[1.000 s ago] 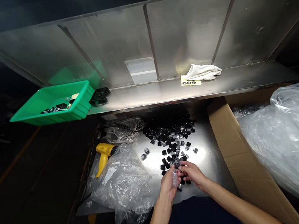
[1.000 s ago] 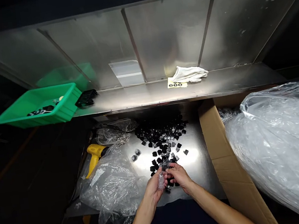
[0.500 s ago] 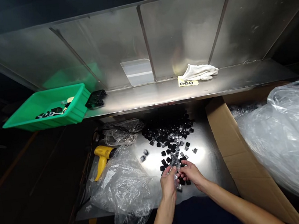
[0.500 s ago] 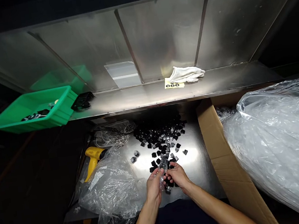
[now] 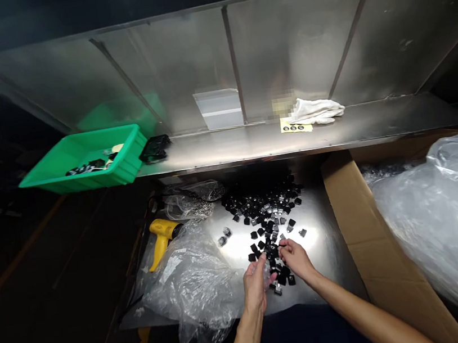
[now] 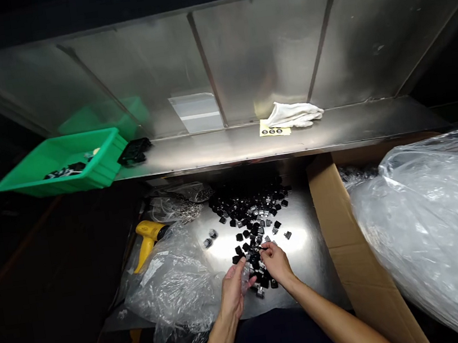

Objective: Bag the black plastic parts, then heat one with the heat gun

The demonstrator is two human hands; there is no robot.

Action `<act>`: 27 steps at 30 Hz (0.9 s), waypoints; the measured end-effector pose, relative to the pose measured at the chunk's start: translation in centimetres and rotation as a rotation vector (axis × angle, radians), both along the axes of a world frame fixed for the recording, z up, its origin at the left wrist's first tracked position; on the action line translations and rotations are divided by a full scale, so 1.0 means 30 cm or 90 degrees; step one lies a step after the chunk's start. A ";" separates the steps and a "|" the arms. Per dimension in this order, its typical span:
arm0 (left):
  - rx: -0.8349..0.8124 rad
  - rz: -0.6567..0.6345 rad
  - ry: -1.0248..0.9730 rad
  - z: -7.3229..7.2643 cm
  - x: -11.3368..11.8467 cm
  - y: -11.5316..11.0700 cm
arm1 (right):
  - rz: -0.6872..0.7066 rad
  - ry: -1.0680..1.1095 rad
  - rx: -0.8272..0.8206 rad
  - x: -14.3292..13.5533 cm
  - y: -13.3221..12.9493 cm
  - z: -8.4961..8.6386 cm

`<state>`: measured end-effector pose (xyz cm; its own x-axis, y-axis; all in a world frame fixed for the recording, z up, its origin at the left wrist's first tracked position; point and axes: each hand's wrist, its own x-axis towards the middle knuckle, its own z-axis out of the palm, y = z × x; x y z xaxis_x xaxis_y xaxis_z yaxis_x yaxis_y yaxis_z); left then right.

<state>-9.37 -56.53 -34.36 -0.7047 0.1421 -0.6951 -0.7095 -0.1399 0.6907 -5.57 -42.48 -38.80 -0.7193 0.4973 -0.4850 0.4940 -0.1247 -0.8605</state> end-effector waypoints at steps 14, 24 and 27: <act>0.043 -0.072 -0.012 -0.100 0.185 -0.300 | 0.565 0.024 0.433 -0.630 -0.303 0.029; 0.092 -0.050 0.000 0.039 0.126 -0.216 | 0.368 0.139 0.295 -0.271 -0.148 0.103; 0.125 -0.020 -0.003 0.051 0.069 -0.160 | 0.306 0.196 0.159 -0.106 -0.113 0.166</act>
<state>-7.30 -61.34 -32.82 -0.6943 0.2980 -0.6551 -0.7190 -0.2494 0.6487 -8.75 -45.86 -33.82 -0.9793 0.1552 -0.1302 0.1693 0.2738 -0.9468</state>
